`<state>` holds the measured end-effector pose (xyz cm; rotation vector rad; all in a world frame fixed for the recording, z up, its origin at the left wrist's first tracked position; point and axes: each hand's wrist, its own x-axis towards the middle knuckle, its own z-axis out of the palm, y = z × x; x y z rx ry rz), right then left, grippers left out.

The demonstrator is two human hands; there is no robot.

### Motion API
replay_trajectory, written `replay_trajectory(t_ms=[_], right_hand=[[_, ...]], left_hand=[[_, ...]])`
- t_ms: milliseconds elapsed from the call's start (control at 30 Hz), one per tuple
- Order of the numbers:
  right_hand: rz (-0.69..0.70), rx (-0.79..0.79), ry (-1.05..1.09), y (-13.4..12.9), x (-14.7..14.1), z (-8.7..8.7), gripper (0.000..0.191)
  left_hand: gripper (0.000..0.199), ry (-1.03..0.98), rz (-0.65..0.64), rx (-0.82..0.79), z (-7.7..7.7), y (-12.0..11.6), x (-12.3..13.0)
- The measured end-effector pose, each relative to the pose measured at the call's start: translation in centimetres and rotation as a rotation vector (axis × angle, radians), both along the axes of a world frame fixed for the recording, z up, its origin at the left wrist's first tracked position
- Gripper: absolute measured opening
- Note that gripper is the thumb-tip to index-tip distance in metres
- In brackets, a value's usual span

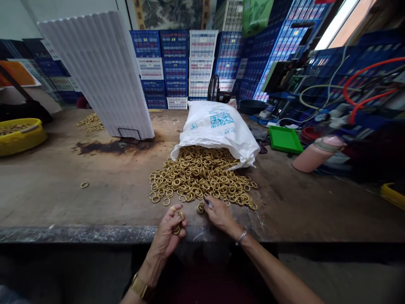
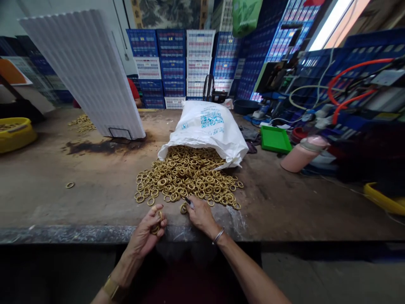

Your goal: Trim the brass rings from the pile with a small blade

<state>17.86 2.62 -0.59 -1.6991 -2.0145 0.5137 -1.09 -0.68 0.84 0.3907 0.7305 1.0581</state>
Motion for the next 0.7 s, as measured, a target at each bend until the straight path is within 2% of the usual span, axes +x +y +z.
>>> replay_trajectory(t_ms=[200, 333, 467, 600, 700], right_hand=[[-0.109, -0.021, -0.061, -0.5, 1.0, 0.2, 0.017], [-0.116, -0.036, -0.177, -0.4, 0.0, 0.6, 0.019], [-0.109, -0.051, -0.258, 0.2, -1.0, 0.5, 0.014], [-0.096, -0.052, -0.276, 0.6, -1.1, 0.2, 0.011], [-0.083, -0.038, -0.258, 0.6, -0.8, 0.0, 0.011]], left_hand=[[0.033, -0.03, -0.03, -0.04, 0.1, -0.1, 0.2], [0.019, -0.07, -0.009, -0.106, -0.3, -0.2, 0.6], [0.022, -0.084, 0.031, -0.135, -0.5, 0.0, 1.2], [0.028, -0.015, 0.037, -0.133, -0.3, 0.3, 1.8], [0.033, 0.108, 0.015, -0.1, 0.1, 0.6, 2.3]])
